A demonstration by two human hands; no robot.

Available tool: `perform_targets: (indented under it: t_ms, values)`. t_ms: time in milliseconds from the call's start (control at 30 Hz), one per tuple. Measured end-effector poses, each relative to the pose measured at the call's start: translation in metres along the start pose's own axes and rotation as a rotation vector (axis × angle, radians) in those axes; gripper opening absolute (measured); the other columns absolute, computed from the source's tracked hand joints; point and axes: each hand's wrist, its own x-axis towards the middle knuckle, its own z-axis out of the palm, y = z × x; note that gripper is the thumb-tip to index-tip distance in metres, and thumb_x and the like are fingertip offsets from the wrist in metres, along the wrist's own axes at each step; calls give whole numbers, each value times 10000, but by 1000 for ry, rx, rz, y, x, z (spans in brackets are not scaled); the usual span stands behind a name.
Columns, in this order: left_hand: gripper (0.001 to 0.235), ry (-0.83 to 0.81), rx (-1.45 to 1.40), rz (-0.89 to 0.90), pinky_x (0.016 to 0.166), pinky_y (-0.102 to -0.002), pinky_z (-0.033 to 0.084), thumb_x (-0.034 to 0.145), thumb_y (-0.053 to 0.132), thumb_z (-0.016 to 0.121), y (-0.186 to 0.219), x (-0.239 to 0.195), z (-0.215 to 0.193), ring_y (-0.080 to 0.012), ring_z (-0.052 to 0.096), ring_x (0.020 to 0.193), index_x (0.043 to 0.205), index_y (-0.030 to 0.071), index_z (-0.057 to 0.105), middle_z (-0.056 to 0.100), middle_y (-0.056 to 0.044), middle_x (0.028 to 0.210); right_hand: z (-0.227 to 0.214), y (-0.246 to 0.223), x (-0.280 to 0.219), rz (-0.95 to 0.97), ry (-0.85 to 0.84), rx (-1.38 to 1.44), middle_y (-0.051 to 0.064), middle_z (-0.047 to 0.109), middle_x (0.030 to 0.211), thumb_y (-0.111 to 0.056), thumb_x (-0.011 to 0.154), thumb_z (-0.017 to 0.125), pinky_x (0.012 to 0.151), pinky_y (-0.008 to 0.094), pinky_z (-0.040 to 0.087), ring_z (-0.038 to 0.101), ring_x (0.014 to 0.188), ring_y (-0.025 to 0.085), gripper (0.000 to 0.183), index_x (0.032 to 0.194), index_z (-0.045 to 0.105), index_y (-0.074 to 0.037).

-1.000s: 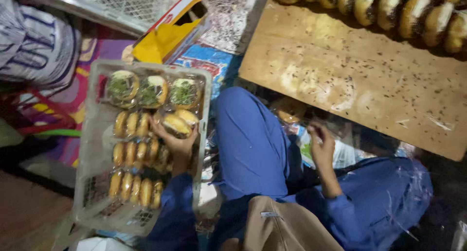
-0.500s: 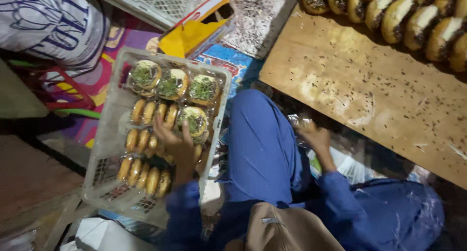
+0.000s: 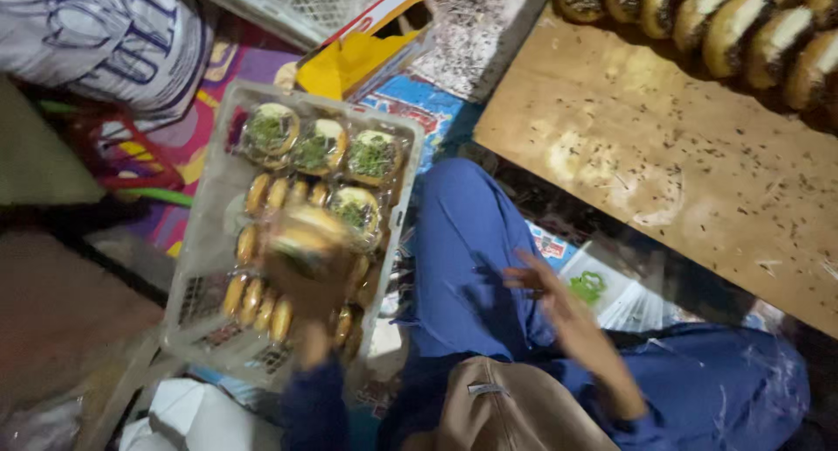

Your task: The person sits on the floor and repeatedly picks up ring-shaped pastries from a wooden board, places them into clear plastic bags, and arranges the sealed bags into a white plastic crate. The process continues with multiple pastries until the crate is partially filled.

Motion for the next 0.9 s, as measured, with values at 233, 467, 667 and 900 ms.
perform_targets:
  t_ms: [233, 467, 667, 900]
  values:
    - [1129, -144, 231, -126, 1256, -549, 208, 835, 554, 831, -117, 116, 28, -458, 245, 1544, 1621, 4, 235, 264, -297, 1658, -125, 139, -79, 539, 642, -556, 154, 762, 1019, -247, 994, 616, 813, 400, 571, 730, 911, 276, 326, 1242, 699, -52]
    - [766, 63, 86, -117, 1306, -516, 294, 1179, 378, 709, -59, 89, -10, -393, 363, 1577, 1680, -15, 282, 315, -271, 1715, -126, 204, -15, 613, 367, -1124, 226, 710, 975, -234, 820, 748, 808, 492, 535, 684, 916, 392, 208, 912, 730, -49]
    - [346, -398, -134, 389, 1044, -394, 554, 1006, 1, 607, 106, -38, 73, -362, 552, 1316, 1351, 1, 579, 544, -226, 1389, -135, 221, -3, 297, 325, -1013, 255, 673, 750, -181, 735, 695, 630, 508, 541, 686, 695, 413, 173, 721, 725, -11]
    - [434, -1194, -406, 89, 834, -411, 556, 936, 298, 685, 281, -143, 230, -369, 736, 949, 1185, -57, 671, 743, -225, 1016, -92, 100, -97, -74, 177, -1224, 151, 695, 966, -135, 844, 625, 784, 449, 569, 694, 929, 348, 231, 1027, 695, -11]
